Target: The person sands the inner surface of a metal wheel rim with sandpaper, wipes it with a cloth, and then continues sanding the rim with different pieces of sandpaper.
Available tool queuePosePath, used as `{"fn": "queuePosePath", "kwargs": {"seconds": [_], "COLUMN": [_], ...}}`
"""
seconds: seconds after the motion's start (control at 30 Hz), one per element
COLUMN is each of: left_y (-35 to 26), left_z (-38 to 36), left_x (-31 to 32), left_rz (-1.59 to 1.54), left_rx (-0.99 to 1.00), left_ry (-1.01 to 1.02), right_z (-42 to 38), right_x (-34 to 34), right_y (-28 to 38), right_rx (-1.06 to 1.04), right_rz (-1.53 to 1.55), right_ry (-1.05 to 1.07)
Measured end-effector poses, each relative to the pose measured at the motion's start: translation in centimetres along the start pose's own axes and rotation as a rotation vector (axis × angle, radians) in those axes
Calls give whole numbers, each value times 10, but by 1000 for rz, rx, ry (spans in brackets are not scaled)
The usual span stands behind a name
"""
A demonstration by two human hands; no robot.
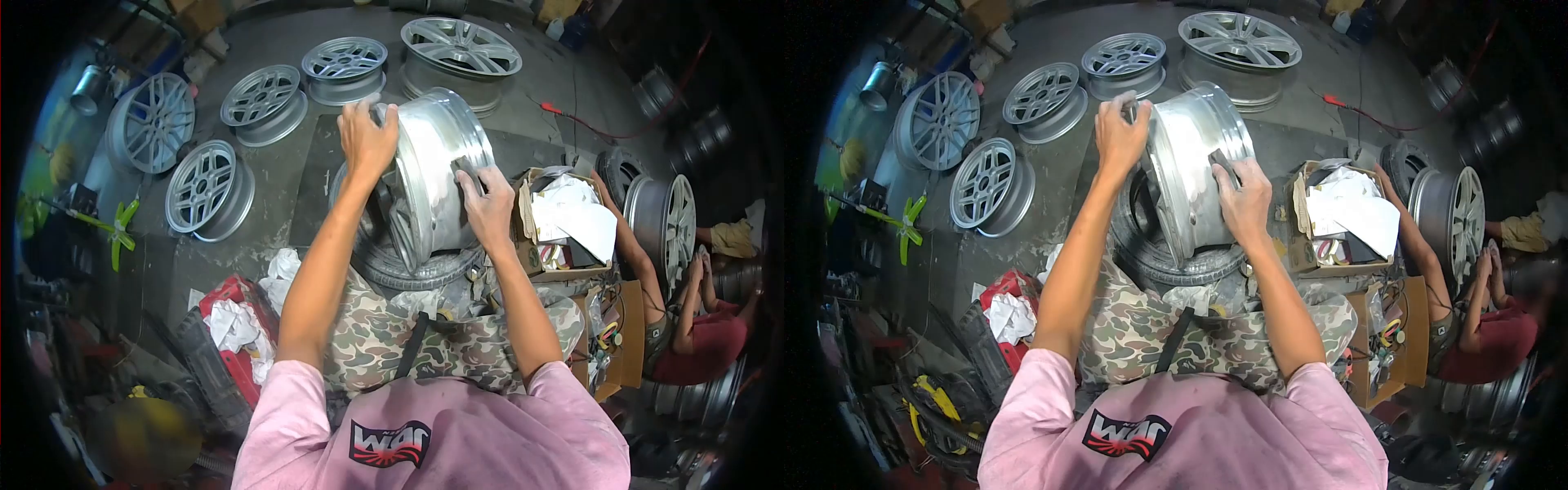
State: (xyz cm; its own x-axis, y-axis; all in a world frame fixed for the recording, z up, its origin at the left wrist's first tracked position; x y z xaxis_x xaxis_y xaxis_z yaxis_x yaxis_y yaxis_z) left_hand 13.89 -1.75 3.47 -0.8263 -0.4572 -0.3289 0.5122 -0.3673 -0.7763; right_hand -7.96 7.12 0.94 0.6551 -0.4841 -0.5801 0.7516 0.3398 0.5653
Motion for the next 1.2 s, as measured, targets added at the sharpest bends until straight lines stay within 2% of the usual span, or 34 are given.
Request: {"fn": "queuePosePath", "kwargs": {"seconds": [0.07,0.17,0.33,0.37,0.4,0.5,0.67,0.77,0.83,0.87,0.93,1.03,1.1,1.2], "left_y": [25,39,52,47,41,37,37,36,36,32,24,34,34,33], "left_z": [11,-2,2,1,-3,-3,-10,-8,-13,-14,-9,-11,-13,-12], "left_x": [17,38,38,35,33,37,37,34,38,36,31,34,34,37], "left_rz": [87,-94,0,-1,-16,-32,-33,-29,-43,-46,-20,-22,-25,-22], "left_rx": [-294,-428,-292,-296,-298,-300,-308,-304,-282,-288,-335,-300,-303,-302], "left_ry": [-8,39,202,199,171,119,77,98,21,19,147,79,68,33], "right_z": [2,-2,58,64,56,13,81,60,27,25,29,37,27,21], "right_x": [13,23,51,54,45,21,57,44,18,11,1,3,10,14], "right_y": [1,1,6,8,11,6,7,8,5,4,7,9,-2,-12], "right_rx": [-91,-93,-177,-181,-153,-152,-218,-213,-203,-207,-189,-166,-279,-315], "right_rz": [-121,-176,-277,-329,-250,-222,-322,-262,-304,-270,-234,-191,-249,-307], "right_ry": [-38,-68,-45,-24,-5,-6,-13,19,49,63,60,34,129,145]}}
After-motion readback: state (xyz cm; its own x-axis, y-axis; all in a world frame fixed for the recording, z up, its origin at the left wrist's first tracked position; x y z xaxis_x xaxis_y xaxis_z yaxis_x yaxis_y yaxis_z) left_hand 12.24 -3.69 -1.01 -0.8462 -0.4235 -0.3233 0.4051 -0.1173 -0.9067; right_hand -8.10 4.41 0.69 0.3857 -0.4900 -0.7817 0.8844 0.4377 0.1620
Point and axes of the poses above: each hand's wrist, its own z-axis towards the middle knuckle, its own x-axis out of the palm, y = z × x, the point moved 1 cm from there along z, towards the middle knuckle, and after that the axes turned 11 degrees about -z, right-handed, at the moved point
